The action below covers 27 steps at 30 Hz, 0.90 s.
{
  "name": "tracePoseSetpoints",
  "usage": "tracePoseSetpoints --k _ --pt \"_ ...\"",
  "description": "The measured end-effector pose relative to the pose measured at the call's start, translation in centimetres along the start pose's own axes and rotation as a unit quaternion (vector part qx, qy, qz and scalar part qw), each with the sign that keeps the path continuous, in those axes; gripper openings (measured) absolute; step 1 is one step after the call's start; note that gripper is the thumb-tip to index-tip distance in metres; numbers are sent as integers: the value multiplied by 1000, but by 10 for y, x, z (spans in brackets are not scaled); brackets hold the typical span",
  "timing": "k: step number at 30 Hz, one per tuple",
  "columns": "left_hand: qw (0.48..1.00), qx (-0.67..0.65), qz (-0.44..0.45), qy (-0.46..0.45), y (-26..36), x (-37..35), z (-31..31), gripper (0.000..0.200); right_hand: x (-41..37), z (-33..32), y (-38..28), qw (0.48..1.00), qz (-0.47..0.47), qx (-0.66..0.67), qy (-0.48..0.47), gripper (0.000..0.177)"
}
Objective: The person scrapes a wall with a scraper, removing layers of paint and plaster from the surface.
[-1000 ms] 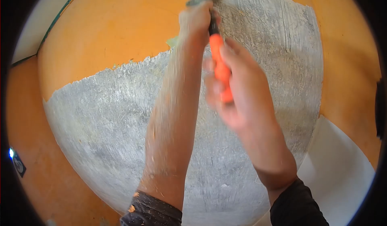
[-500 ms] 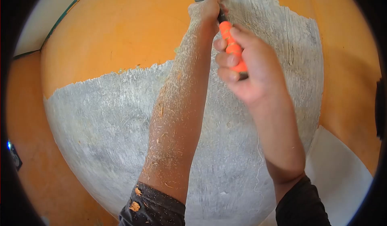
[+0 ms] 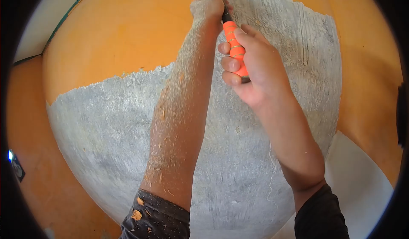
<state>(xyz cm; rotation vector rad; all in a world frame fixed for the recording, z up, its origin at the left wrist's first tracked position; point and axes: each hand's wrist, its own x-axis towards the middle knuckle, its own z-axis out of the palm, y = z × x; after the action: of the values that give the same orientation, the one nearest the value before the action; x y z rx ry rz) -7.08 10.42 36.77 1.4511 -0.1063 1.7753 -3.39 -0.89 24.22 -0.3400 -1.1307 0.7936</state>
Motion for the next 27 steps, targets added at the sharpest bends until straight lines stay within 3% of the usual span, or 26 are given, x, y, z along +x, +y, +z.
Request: tracePoseSetpoints --k 6,8,13,15,18,21,24,27 --pt "999 -1 -41 0 -17 -57 -17 13 -56 -4 11 999 31 16 -10 43" --pt "999 -1 -35 0 -15 -51 -11 13 -59 -9 13 998 52 34 -14 45" --pt "1000 23 -9 10 15 20 13 14 16 14 -16 999 -16 34 -16 24" --pt "997 52 -58 5 27 33 18 13 24 24 -29 998 -37 15 -49 15" --pt "999 29 -30 -22 13 13 7 14 1 19 -14 1000 -15 24 -9 20" --pt "998 15 -62 -3 2 -20 -1 14 -38 11 -13 998 12 53 -26 25" --pt "996 49 -71 0 6 -5 2 20 -18 15 -14 999 -8 29 -24 31" --pt "997 49 -56 3 24 39 14 20 39 33 -36 998 -35 22 -38 19"
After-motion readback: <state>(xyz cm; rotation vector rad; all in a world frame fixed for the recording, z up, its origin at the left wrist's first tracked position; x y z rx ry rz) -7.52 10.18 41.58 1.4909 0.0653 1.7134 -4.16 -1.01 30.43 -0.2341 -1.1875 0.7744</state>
